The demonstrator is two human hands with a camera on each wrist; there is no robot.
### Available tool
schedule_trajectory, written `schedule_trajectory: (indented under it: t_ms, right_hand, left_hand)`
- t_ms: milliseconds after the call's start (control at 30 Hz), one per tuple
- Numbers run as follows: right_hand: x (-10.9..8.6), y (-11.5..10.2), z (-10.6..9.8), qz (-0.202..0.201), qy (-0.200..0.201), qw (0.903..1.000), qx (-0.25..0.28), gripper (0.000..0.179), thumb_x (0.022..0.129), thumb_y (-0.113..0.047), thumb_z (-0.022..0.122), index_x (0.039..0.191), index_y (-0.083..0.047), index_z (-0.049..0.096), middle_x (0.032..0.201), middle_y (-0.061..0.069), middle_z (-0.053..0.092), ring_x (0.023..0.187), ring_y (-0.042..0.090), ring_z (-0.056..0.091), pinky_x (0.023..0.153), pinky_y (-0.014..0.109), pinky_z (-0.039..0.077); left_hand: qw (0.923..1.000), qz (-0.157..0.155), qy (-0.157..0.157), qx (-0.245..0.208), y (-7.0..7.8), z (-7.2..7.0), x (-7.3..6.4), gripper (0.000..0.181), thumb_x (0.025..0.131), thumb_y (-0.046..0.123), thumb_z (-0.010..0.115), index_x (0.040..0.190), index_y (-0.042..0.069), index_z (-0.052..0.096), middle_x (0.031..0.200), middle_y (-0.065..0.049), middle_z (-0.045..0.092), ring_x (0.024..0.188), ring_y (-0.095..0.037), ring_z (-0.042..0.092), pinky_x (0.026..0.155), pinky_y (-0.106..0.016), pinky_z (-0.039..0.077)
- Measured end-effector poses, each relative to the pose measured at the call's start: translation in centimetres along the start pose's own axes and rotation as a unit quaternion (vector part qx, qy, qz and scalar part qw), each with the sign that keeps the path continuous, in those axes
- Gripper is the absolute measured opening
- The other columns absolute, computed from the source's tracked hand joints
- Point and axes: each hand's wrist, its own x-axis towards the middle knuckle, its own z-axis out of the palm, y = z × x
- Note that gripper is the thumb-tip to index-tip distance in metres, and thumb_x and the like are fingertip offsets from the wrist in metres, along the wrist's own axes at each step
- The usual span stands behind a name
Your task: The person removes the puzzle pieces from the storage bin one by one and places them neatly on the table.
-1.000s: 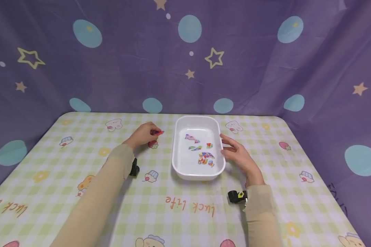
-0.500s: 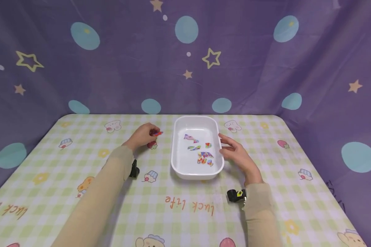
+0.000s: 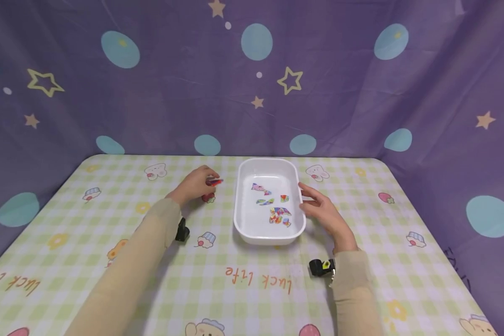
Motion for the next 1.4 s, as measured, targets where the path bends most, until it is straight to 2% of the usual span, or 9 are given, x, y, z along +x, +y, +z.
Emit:
schedule_trajectory:
  t_ms: [133,300,433,667,800,1000,1200,1400]
  right_hand:
    - [0.0,0.0,0.0,-0.005,0.004,1.0000,-0.003,0.060,0.088,-0.013,0.055,0.143,-0.014,0.030,0.140,0.018,0.034,0.102,0.004,0.054,0.081,0.020,0.045]
    - [0.0,0.0,0.0,-0.013,0.009,0.9998,-0.012,0.059,0.089,-0.012,0.055,0.142,-0.012,0.030,0.138,0.022,0.034,0.099,0.003,0.054,0.080,0.020,0.045]
    - [0.0,0.1,0.0,-0.016,0.009,0.9997,-0.018,0.059,0.088,-0.013,0.055,0.142,-0.012,0.030,0.138,0.022,0.035,0.101,0.005,0.053,0.081,0.020,0.045]
    - [0.0,0.0,0.1,-0.016,0.014,0.9996,-0.018,0.059,0.088,-0.013,0.055,0.142,-0.012,0.030,0.137,0.021,0.036,0.101,0.005,0.053,0.081,0.019,0.044]
    - [0.0,0.0,0.1,-0.016,0.011,0.9997,-0.015,0.060,0.089,-0.012,0.054,0.143,-0.011,0.029,0.138,0.022,0.036,0.100,0.004,0.053,0.081,0.019,0.044]
    - [0.1,0.1,0.0,-0.008,0.015,0.9996,-0.023,0.060,0.088,-0.015,0.056,0.142,-0.015,0.031,0.138,0.017,0.037,0.102,0.005,0.053,0.083,0.019,0.042]
    - [0.2,0.3,0.0,-0.010,0.015,0.9995,-0.026,0.059,0.088,-0.015,0.056,0.142,-0.015,0.032,0.138,0.018,0.037,0.102,0.006,0.053,0.084,0.019,0.042]
    - [0.2,0.3,0.1,-0.014,0.018,0.9995,-0.021,0.060,0.087,-0.012,0.056,0.142,-0.013,0.032,0.137,0.020,0.038,0.100,0.005,0.053,0.083,0.017,0.042]
  left_hand:
    - [0.9994,0.008,0.029,-0.016,0.6,-0.1,-0.2,0.034,0.080,0.017,0.065,0.112,0.007,0.062,0.116,-0.009,0.052,0.107,-0.025,0.050,0.095,-0.039,0.040]
    - [0.9973,0.008,0.041,-0.061,1.6,0.0,-1.0,0.033,0.083,0.019,0.061,0.114,0.008,0.061,0.115,-0.007,0.052,0.106,-0.025,0.052,0.089,-0.039,0.044]
    - [0.9956,0.016,0.058,-0.072,2.5,0.0,-1.5,0.032,0.083,0.020,0.062,0.113,0.010,0.061,0.114,-0.004,0.053,0.107,-0.022,0.053,0.088,-0.038,0.044]
    - [0.9948,0.065,0.065,-0.045,4.8,-1.2,-1.9,0.033,0.085,0.025,0.061,0.115,0.014,0.060,0.115,0.000,0.055,0.107,-0.021,0.052,0.087,-0.037,0.044]
    - [0.9930,0.094,0.067,-0.022,6.3,-1.5,-1.9,0.032,0.084,0.026,0.062,0.114,0.014,0.060,0.116,-0.001,0.056,0.108,-0.019,0.053,0.091,-0.036,0.042]
    - [0.9876,0.149,0.039,0.030,8.6,-1.3,-1.6,0.034,0.082,0.026,0.064,0.113,0.014,0.061,0.117,-0.002,0.057,0.106,-0.021,0.055,0.094,-0.035,0.041]
    - [0.9774,0.198,0.005,0.074,10.3,-0.4,-1.3,0.033,0.082,0.026,0.064,0.113,0.015,0.062,0.114,-0.001,0.057,0.106,-0.018,0.053,0.095,-0.034,0.039]
    - [0.9703,0.230,-0.035,0.067,12.0,0.9,-1.0,0.033,0.081,0.023,0.064,0.113,0.015,0.062,0.113,0.001,0.058,0.105,-0.017,0.054,0.093,-0.033,0.040]
